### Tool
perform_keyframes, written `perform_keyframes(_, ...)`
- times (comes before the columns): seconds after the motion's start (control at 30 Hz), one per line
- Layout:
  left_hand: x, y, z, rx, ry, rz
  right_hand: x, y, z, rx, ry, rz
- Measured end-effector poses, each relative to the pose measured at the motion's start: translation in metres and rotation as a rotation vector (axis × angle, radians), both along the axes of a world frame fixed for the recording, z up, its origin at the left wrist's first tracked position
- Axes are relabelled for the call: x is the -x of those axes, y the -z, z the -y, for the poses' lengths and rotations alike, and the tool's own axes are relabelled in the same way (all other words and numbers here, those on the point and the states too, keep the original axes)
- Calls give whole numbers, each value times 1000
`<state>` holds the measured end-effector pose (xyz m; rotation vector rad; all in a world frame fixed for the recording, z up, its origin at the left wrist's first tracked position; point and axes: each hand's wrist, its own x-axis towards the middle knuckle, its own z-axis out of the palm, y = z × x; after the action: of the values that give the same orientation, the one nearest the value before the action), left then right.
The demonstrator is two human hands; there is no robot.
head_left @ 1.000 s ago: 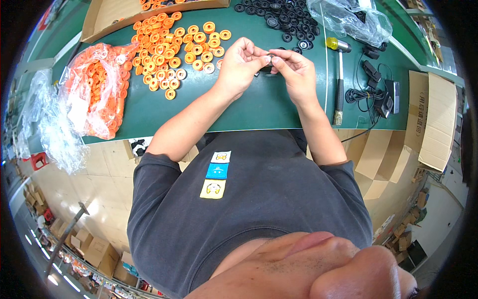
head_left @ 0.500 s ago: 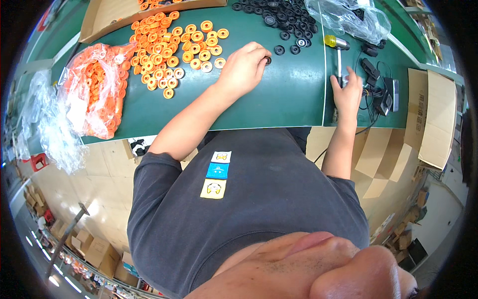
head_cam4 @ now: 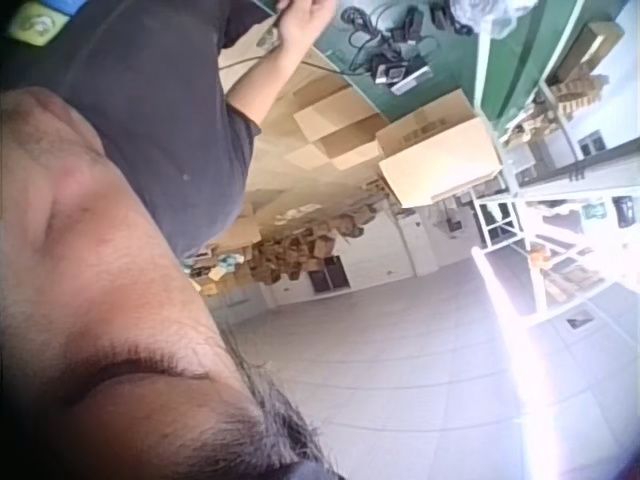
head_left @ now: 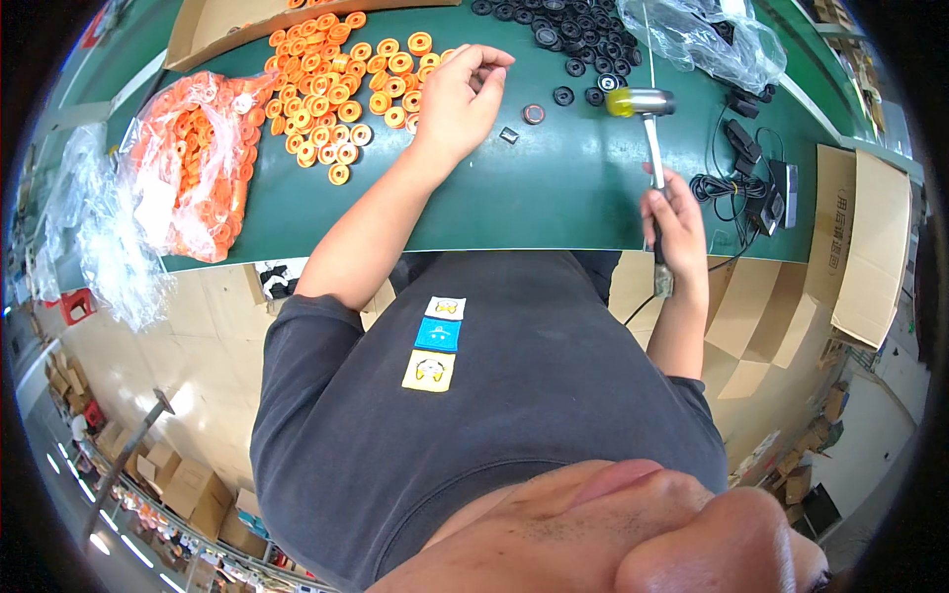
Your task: The person assembles circular components by inserting black rings into orange plastic bases by hand, tapping them with a mallet, and placing the completed parts into a cardboard box.
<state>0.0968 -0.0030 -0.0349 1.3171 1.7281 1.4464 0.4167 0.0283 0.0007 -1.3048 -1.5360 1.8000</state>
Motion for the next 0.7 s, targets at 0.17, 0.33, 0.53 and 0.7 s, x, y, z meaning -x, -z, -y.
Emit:
perform_keyframes(0.17,2,10,-1,-36,-26,175,45,-10,26,-631,-297,351)
perform_keyframes(0.33,0,2,-1,-19,-31,197,61,-22,31,-879,-382,471)
perform_keyframes(0.53,0,2,-1,-79,-52,215,69,-21,24,-841,-482,665)
perform_keyframes(0.7,2,6,2,-54,11,-21,54,-14,21,-690,-275,454)
